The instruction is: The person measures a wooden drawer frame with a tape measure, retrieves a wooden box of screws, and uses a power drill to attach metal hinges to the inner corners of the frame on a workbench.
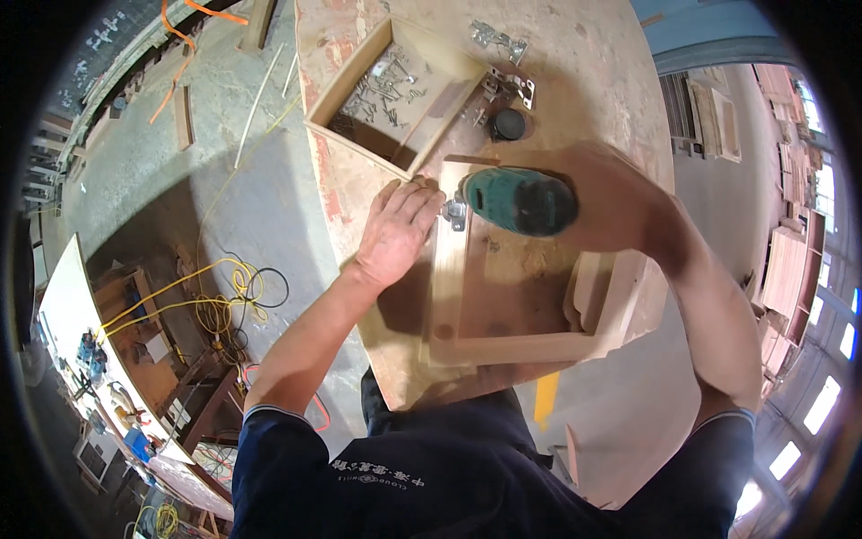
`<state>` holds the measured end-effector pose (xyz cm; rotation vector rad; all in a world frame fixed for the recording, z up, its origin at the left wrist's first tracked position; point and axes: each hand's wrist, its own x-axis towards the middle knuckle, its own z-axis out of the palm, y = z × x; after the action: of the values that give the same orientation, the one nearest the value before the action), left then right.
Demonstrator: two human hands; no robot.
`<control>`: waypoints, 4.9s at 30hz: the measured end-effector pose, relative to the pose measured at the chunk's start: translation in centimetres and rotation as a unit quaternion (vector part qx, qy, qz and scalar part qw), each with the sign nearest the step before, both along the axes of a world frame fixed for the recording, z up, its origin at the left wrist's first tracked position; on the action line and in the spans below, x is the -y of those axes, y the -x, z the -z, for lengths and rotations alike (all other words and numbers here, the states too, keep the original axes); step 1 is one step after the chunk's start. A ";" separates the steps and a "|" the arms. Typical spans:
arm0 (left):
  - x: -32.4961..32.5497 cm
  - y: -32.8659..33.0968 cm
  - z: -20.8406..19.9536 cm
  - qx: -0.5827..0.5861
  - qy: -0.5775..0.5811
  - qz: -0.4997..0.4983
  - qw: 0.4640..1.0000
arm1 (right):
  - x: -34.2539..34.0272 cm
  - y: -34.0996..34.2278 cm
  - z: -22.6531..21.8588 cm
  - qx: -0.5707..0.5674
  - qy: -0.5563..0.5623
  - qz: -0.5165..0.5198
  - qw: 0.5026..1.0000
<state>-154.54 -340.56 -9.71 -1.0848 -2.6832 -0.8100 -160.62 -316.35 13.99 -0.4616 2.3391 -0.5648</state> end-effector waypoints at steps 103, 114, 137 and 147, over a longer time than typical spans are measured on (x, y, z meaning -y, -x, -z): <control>-8.9 -7.8 -1.4 0.690 -0.667 -0.273 0.059 | -0.5 -13.0 3.2 0.051 0.109 0.270 0.955; -9.5 -7.7 -1.5 0.668 -0.679 -0.294 0.078 | 2.2 -8.6 -0.2 0.035 0.073 0.184 0.980; -9.5 -7.9 -2.2 0.655 -0.692 -0.287 0.092 | 2.6 -7.4 0.3 0.051 0.026 0.174 0.983; -9.6 -7.9 -2.3 0.651 -0.697 -0.287 0.090 | 2.0 -7.7 1.9 0.030 0.042 0.155 0.987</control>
<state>-146.62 -330.96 -7.41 -1.2162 0.1102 2.3462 -152.97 -318.36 12.12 -0.1140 2.3498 -0.8127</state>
